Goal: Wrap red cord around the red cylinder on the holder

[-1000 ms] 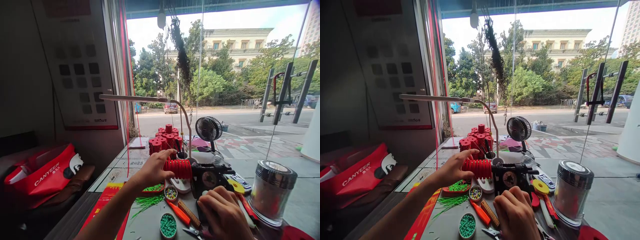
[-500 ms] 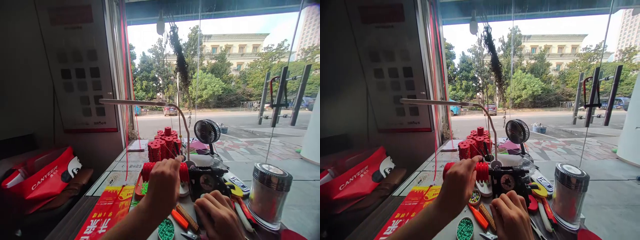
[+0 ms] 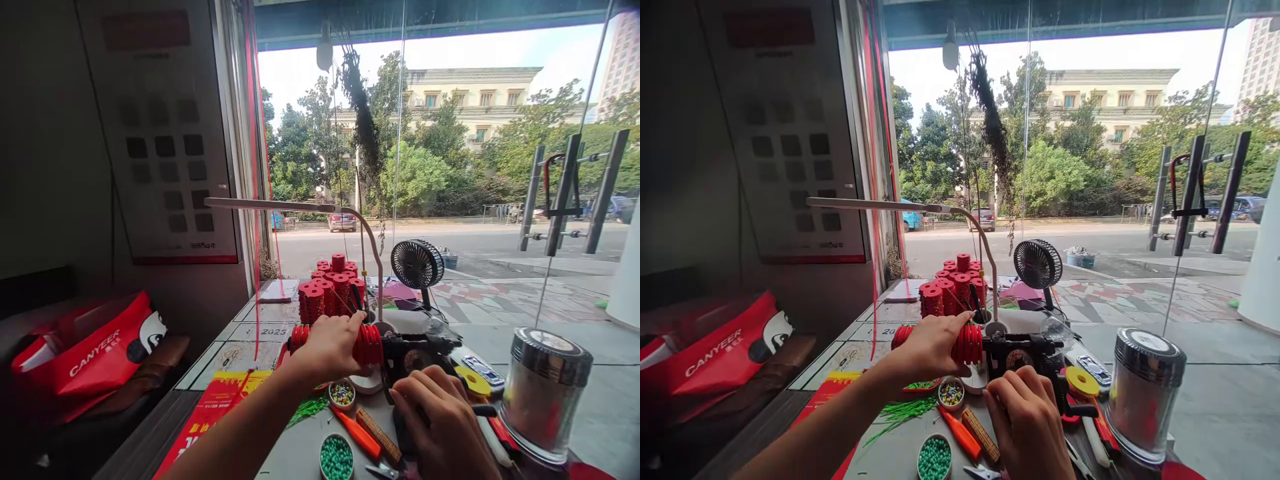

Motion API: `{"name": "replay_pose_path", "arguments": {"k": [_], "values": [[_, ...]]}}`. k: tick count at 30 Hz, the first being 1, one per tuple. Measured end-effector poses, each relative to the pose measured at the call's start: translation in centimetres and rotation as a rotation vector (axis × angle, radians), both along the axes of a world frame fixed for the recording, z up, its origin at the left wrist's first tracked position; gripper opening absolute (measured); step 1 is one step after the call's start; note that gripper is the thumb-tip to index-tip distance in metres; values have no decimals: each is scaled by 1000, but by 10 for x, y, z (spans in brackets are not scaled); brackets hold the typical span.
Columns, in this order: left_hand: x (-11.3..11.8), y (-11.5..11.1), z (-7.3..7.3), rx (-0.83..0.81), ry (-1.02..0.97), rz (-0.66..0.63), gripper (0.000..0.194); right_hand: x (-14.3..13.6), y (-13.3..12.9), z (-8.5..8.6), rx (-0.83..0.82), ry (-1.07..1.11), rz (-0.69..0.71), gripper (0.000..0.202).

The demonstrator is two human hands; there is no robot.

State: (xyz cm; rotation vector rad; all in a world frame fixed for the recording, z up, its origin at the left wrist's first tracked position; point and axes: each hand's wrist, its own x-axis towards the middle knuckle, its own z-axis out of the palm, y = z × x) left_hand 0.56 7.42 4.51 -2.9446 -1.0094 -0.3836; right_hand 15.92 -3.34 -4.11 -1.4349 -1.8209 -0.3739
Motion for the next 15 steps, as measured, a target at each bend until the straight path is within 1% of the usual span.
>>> {"name": "replay_pose_path", "arguments": {"k": [6,10,12,15], "values": [[3,14,16,-171,82,-14,91,1,4,5,1,-56,19,18],[2,22,20,-231,72,-72,88,-3,4,3,-27,-136,21,24],[0,23,17,-206,12,-108,91,-3,4,0,-46,-145,11,25],[-4,16,10,-40,-135,-114,93,-2,4,-4,-69,-141,1,23]]}}
